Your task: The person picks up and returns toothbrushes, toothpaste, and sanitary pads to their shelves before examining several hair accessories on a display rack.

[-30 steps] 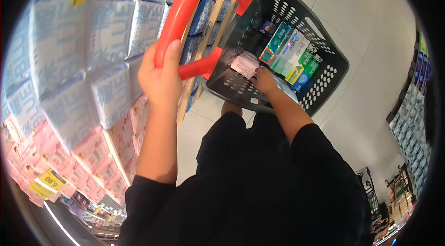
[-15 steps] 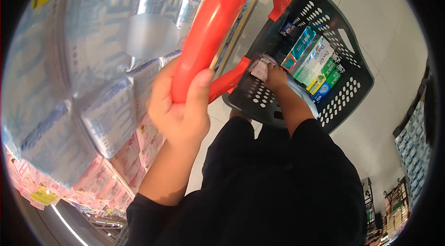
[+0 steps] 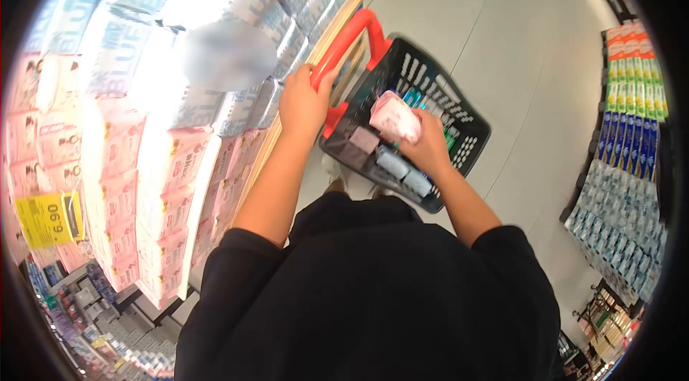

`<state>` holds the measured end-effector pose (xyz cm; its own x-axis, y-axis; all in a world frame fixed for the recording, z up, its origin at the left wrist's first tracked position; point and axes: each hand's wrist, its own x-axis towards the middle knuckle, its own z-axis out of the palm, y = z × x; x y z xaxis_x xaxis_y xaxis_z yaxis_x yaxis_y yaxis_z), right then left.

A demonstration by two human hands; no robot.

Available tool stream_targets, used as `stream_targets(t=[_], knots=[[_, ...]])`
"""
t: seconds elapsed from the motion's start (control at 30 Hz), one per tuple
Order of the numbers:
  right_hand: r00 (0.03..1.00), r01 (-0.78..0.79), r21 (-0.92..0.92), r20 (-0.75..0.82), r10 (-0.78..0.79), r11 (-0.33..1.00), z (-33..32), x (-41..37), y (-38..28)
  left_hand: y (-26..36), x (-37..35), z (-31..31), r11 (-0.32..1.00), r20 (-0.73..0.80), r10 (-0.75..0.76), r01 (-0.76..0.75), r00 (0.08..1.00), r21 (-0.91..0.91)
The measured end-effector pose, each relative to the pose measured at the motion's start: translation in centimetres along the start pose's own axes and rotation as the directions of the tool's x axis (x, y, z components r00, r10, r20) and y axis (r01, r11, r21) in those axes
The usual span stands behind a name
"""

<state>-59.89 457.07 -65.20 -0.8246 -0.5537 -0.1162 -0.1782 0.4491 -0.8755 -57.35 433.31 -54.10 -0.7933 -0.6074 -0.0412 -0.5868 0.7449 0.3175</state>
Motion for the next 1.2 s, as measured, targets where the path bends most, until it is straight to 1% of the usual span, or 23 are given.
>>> stream_targets(t=[0.03, 0.07, 0.17, 0.2, 0.23, 0.27, 0.33, 0.4, 0.47, 0.57, 0.6, 0.67, 0.7, 0.73, 0.8, 0.83, 0.87, 0.9, 0.93, 0.97, 1.0, 1.1, 1.2], knots=[[0.991, 0.108, -0.055, -0.078, -0.112, 0.993, -2.0, -0.7, -1.5, 0.1, -0.9, 0.0, 0.988, -0.116, 0.125, -0.114, 0.985, 0.103], [0.982, 0.150, -0.056, -0.108, -0.155, 0.987, -3.9, -1.4, -2.9, 2.4, -2.0, -1.6, 0.987, -0.137, 0.130, -0.114, 0.982, 0.116], [0.856, 0.407, -0.238, -0.237, -0.459, 0.882, -8.0, -3.7, -5.9, 4.9, -5.9, -3.0, 0.950, -0.049, 0.247, -0.252, 0.968, -0.186], [0.827, 0.442, -0.212, -0.280, -0.488, 0.871, -8.5, -4.4, -6.7, 5.2, -7.0, -3.0, 0.819, 0.179, 0.138, -0.011, 0.974, -0.574], [0.789, 0.496, -0.268, -0.259, -0.558, 0.826, -8.9, -5.1, -7.3, 5.2, -8.3, -2.7, 0.531, 0.417, 0.131, 0.292, 0.900, -0.796], [0.749, 0.544, -0.316, -0.234, -0.619, 0.777, -9.2, -5.7, -7.9, 5.3, -9.5, -2.6, 0.159, 0.605, 0.222, 0.584, 0.764, -0.796], [0.659, 0.619, -0.398, -0.206, -0.724, 0.677, -8.9, -6.8, -8.3, 6.1, -11.7, -3.5, 0.120, 0.507, 0.316, 0.497, 0.802, -0.860], [0.614, 0.681, -0.323, -0.236, -0.753, 0.657, -8.7, -7.3, -8.7, 5.8, -12.7, -3.7, 0.066, 0.410, 0.380, 0.418, 0.829, -0.906], [0.575, 0.750, -0.226, -0.242, -0.782, 0.621, -8.9, -7.3, -8.9, 5.3, -14.2, -4.3, 0.059, 0.403, 0.317, 0.406, 0.859, -0.912], [0.728, 0.682, 0.164, -0.252, -0.638, 0.713, -9.3, -7.5, -8.7, 4.9, -15.8, -5.7, 0.032, 0.385, 0.269, 0.391, 0.883, -0.920], [0.756, 0.654, 0.203, -0.204, -0.621, 0.729, -9.5, -7.3, -8.4, 4.5, -16.4, -5.8, 0.036, 0.365, 0.273, 0.370, 0.890, -0.928], [0.898, 0.342, 0.672, -0.028, -0.439, 0.657, -8.9, -7.5, -9.1, 4.2, -17.5, -6.5, 0.077, 0.314, 0.261, 0.305, 0.913, -0.949], [0.924, 0.133, 0.824, 0.099, -0.370, 0.551, -8.8, -7.6, -9.7, 4.9, -18.1, -7.5, 0.115, 0.279, 0.247, 0.258, 0.928, -0.959], [0.926, -0.119, 0.898, 0.254, -0.279, 0.424, -9.4, -8.0, -10.9, 5.4, -18.5, -8.4, 0.151, 0.242, 0.236, 0.210, 0.941, -0.966], [0.864, 0.035, 0.768, 0.298, -0.405, 0.640, -10.5, -7.8, -11.6, 4.7, -18.4, -10.1, 0.443, 0.132, 0.434, -0.083, 0.891, -0.893], [0.825, 0.124, 0.683, 0.332, -0.457, 0.720, -10.7, -7.7, -11.8, 4.4, -18.3, -10.9, 0.547, 0.105, 0.530, -0.244, 0.842, -0.801], [0.771, 0.448, 0.549, 0.162, -0.616, 0.706, -10.4, -7.3, -11.9, 4.6, -18.1, -11.5, 0.618, 0.005, 0.563, -0.418, 0.826, -0.666], [0.690, 0.665, 0.397, -0.003, -0.724, 0.633, -10.1, -6.9, -12.3, 4.0, -17.8, -11.6, 0.635, -0.105, 0.596, -0.548, 0.796, -0.544], [0.555, 0.826, 0.203, -0.140, -0.820, 0.525, -9.7, -6.5, -12.8, 3.1, -17.4, -11.5, 0.642, -0.206, 0.632, -0.653, 0.747, -0.401], [0.378, 0.919, -0.017, -0.240, -0.894, 0.393, -9.3, -6.4, -13.2, 2.4, -17.4, -11.6, 0.639, -0.293, 0.670, -0.731, 0.682, -0.242], [0.346, 0.922, -0.064, -0.309, -0.886, 0.382, -8.2, -6.7, -13.2, 1.9, -17.6, -12.2, 0.671, -0.302, 0.627, -0.695, 0.718, -0.258], [0.201, 0.916, -0.271, -0.327, -0.924, 0.295, -6.5, -6.9, -14.6, 0.0, -18.3, -13.0, 0.633, -0.421, 0.589, -0.718, 0.690, -0.291], [0.217, 0.926, -0.227, -0.332, -0.918, 0.301, -4.0, -6.7, -17.3, -2.4, -19.4, -15.0, 0.627, -0.413, 0.549, -0.684, 0.727, -0.372]])
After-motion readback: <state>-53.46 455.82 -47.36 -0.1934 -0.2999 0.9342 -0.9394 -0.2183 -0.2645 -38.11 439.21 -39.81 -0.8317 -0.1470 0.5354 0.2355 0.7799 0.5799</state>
